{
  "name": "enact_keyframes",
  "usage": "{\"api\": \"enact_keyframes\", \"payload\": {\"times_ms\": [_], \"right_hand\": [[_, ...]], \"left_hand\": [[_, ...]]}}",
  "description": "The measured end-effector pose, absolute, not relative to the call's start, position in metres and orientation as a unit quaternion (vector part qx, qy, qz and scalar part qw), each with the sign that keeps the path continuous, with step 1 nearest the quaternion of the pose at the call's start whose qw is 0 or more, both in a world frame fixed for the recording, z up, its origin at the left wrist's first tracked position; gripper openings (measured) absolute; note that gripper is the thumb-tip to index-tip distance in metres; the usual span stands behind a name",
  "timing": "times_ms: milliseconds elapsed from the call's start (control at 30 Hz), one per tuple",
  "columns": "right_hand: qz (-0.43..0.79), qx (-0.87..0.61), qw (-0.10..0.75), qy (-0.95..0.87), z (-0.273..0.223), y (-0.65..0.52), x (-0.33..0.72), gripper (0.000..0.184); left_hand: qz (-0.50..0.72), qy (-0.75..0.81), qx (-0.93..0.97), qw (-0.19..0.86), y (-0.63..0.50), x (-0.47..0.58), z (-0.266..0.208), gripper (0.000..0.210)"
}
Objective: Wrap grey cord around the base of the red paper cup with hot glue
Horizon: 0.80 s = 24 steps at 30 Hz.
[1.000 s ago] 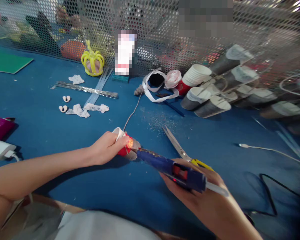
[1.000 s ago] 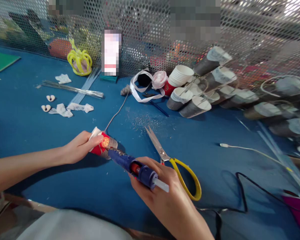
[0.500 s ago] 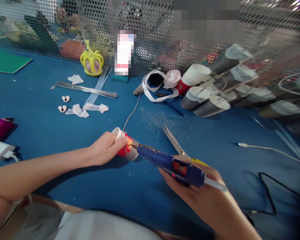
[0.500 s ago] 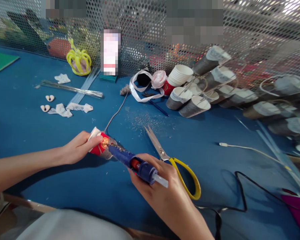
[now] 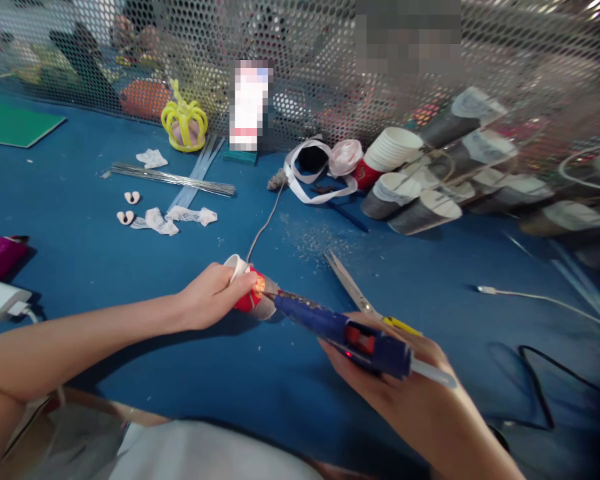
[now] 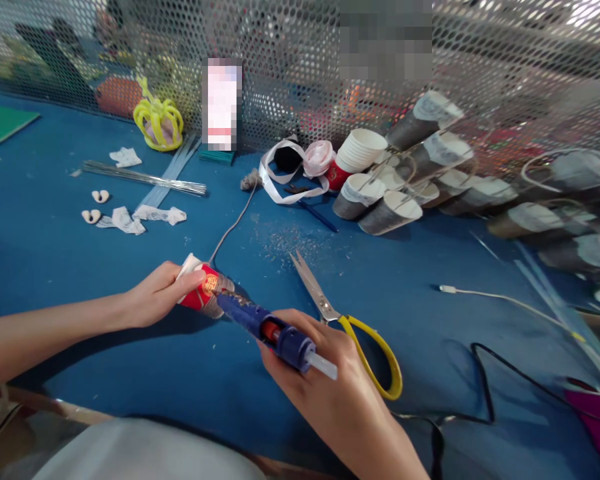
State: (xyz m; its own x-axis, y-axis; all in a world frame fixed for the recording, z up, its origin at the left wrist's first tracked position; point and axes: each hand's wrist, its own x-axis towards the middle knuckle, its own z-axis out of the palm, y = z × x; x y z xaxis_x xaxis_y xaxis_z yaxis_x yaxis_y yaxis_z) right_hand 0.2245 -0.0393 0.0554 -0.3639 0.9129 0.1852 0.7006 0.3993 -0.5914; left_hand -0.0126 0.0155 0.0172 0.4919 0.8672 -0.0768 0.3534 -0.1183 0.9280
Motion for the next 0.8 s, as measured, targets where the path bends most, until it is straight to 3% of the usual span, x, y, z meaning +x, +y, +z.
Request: {"api": "enact_keyframes", "payload": {"times_ms": [167, 433, 800], "right_hand": [[0.183, -0.470, 0.242, -0.829, 0.0552, -0.0388, 0.2234, 0.016], [0.147, -0.466, 0.240, -0.839, 0.0539, -0.0427, 0.2236, 0.019], [0.190, -0.502, 0.236, -0.810, 0.0550, -0.0408, 0.2245, 0.009]], "left_hand": [[0.266, 0.410, 0.688, 0.536, 0.0149, -0.0119, 0.0190, 0.048], [0.255, 0.445, 0.696, 0.503, 0.0148, -0.0125, 0.0188, 0.050], [0.247, 0.423, 0.723, 0.487, 0.0154, -0.0145, 0.0169, 0.048]]}}
